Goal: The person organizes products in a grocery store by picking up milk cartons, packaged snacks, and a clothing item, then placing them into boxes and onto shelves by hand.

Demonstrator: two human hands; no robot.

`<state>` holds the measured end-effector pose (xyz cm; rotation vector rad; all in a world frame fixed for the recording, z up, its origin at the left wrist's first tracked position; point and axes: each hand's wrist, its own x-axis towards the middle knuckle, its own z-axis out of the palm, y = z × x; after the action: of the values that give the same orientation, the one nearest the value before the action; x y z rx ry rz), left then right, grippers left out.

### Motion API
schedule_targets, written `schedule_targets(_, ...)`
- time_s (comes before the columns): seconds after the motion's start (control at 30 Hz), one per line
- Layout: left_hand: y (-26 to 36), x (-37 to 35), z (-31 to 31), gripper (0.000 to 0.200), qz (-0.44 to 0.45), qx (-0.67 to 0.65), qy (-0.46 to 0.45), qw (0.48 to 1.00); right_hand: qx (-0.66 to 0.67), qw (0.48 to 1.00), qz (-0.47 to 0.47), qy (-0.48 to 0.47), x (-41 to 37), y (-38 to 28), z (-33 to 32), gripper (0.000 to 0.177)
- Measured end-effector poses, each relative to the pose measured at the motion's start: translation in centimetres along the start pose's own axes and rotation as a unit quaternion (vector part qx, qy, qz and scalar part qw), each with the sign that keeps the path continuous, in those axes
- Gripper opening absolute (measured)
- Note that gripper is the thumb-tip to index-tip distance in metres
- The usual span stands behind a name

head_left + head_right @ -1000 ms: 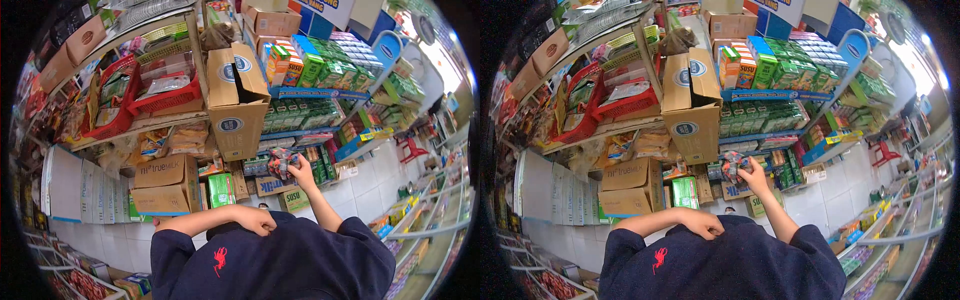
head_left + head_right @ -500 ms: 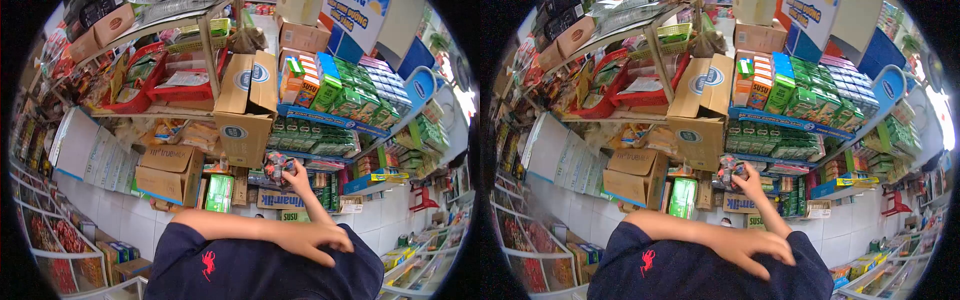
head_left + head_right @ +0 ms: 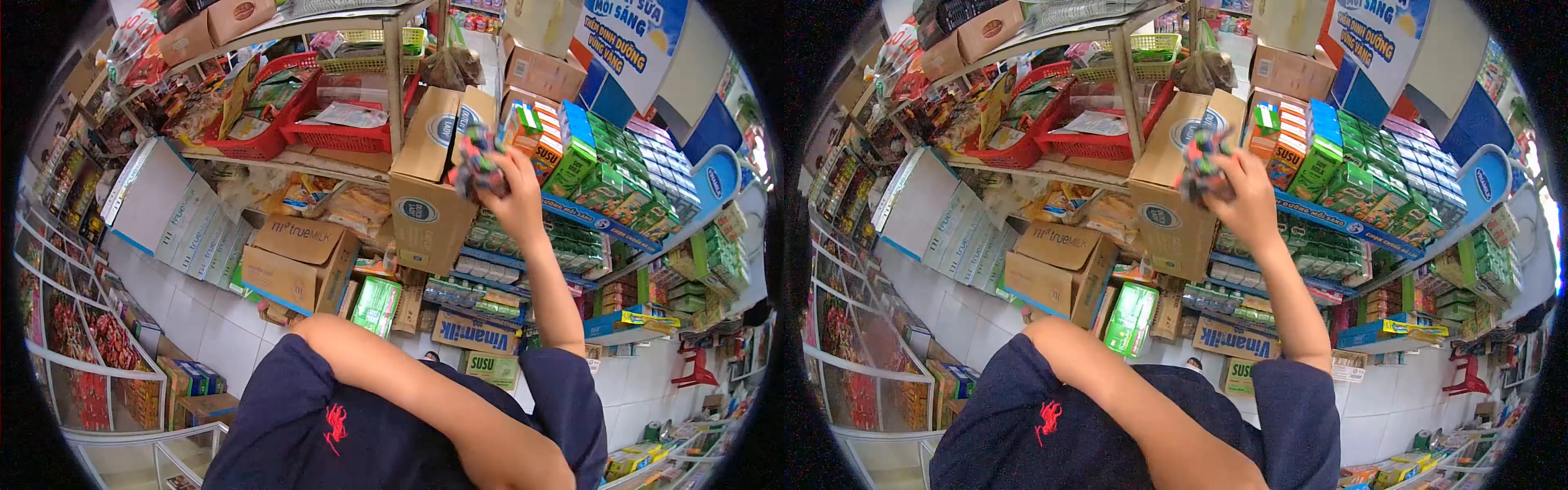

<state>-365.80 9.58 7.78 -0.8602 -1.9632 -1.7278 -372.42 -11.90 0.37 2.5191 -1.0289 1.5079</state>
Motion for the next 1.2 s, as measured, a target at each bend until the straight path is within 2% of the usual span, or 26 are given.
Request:
schedule_targets(0.07,1.2,-1.8,-1.2,0.023,-0.021,0.012,-0.005,1.000,-0.101,0.995,0.002,-0.020,1.9,1.0,2.3,0.041)
schedule_targets(0.13,2.5,-4.0,-3.9,0.019,-0.138,0.101,-0.005,0.985,-0.212,0.962,0.072,-0.155,2.6,1.8,4.7,0.036)
schedule_targets(0.17,2.7,-5.7,-5.4,0.023,-0.181,0.210,0.072,0.958,-0.216,0.961,0.076,-0.155,2.6,1.9,5.6,0.036)
schedule_targets(0.2,2.5,-7.9,-7.2,0.026,-0.220,0.315,0.147,0.912,-0.250,0.950,0.089,-0.167,2.6,1.9,6.5,0.034)
schedule_targets(0.23,1.7,-10.3,-9.4,0.022,-0.234,0.455,0.244,0.824,-0.283,0.937,0.101,-0.180,2.8,1.9,7.0,0.033)
schedule_targets(0.27,1.1,-12.8,-11.7,0.021,-0.259,0.488,0.339,0.761,-0.289,0.934,0.104,-0.182,3.4,2.2,7.2,0.033)
schedule_targets(0.3,0.5,-15.0,-14.1,0.020,-0.219,0.530,0.412,0.708,-0.291,0.922,0.139,-0.216,4.1,2.6,7.5,0.033)
schedule_targets(0.33,-0.2,-17.1,-16.2,0.019,-0.217,0.583,0.458,0.635,-0.292,0.907,0.174,-0.250,4.7,2.9,7.9,0.033)
schedule_targets(0.4,-0.5,-20.7,-19.6,0.020,-0.263,0.694,0.409,0.530,-0.301,0.904,0.178,-0.248,5.2,3.7,8.8,0.032)
schedule_targets(0.43,-1.4,-22.1,-20.7,0.020,-0.260,0.692,0.410,0.534,-0.294,0.902,0.190,-0.251,5.5,4.2,9.4,0.032)
schedule_targets(0.5,-2.7,-24.0,-22.1,0.020,-0.278,0.737,0.405,0.464,-0.284,0.901,0.215,-0.248,6.1,5.2,10.5,0.032)
schedule_targets(0.53,-3.5,-24.5,-22.2,0.020,-0.277,0.735,0.404,0.468,-0.287,0.899,0.220,-0.248,6.4,5.8,11.0,0.032)
schedule_targets(0.6,-4.8,-24.7,-22.1,0.020,-0.270,0.795,0.375,0.392,-0.283,0.888,0.263,-0.249,7.2,6.7,12.0,0.033)
schedule_targets(0.63,-5.0,-24.8,-22.3,0.019,-0.242,0.799,0.390,0.389,-0.290,0.883,0.287,-0.231,7.6,7.0,12.5,0.032)
schedule_targets(0.73,-5.0,-25.3,-22.4,0.019,-0.233,0.811,0.368,0.390,-0.297,0.878,0.309,-0.212,8.9,7.2,13.5,0.024)
schedule_targets(0.77,-5.0,-25.4,-22.4,0.019,-0.234,0.811,0.368,0.390,-0.304,0.886,0.263,-0.233,9.4,7.2,13.4,0.024)
schedule_targets(0.87,-5.0,-25.5,-22.6,0.020,-0.228,0.817,0.366,0.383,-0.303,0.886,0.298,-0.187,10.2,10.3,15.3,0.024)
schedule_targets(1.0,-5.1,-25.7,-22.6,0.019,-0.198,0.843,0.346,0.362,-0.311,0.886,0.287,-0.191,11.6,13.7,16.4,0.026)
schedule_targets(1.03,-5.1,-25.8,-22.7,0.018,-0.187,0.843,0.344,0.369,-0.310,0.887,0.300,-0.167,12.1,14.4,16.9,0.026)
schedule_targets(1.1,-5.4,-26.0,-22.8,0.017,-0.184,0.838,0.343,0.382,-0.303,0.881,0.317,-0.180,13.2,15.8,17.2,0.027)
schedule_targets(1.2,-5.2,-25.9,-22.9,0.017,-0.160,0.843,0.347,0.378,-0.299,0.878,0.337,-0.162,14.9,17.6,18.0,0.030)
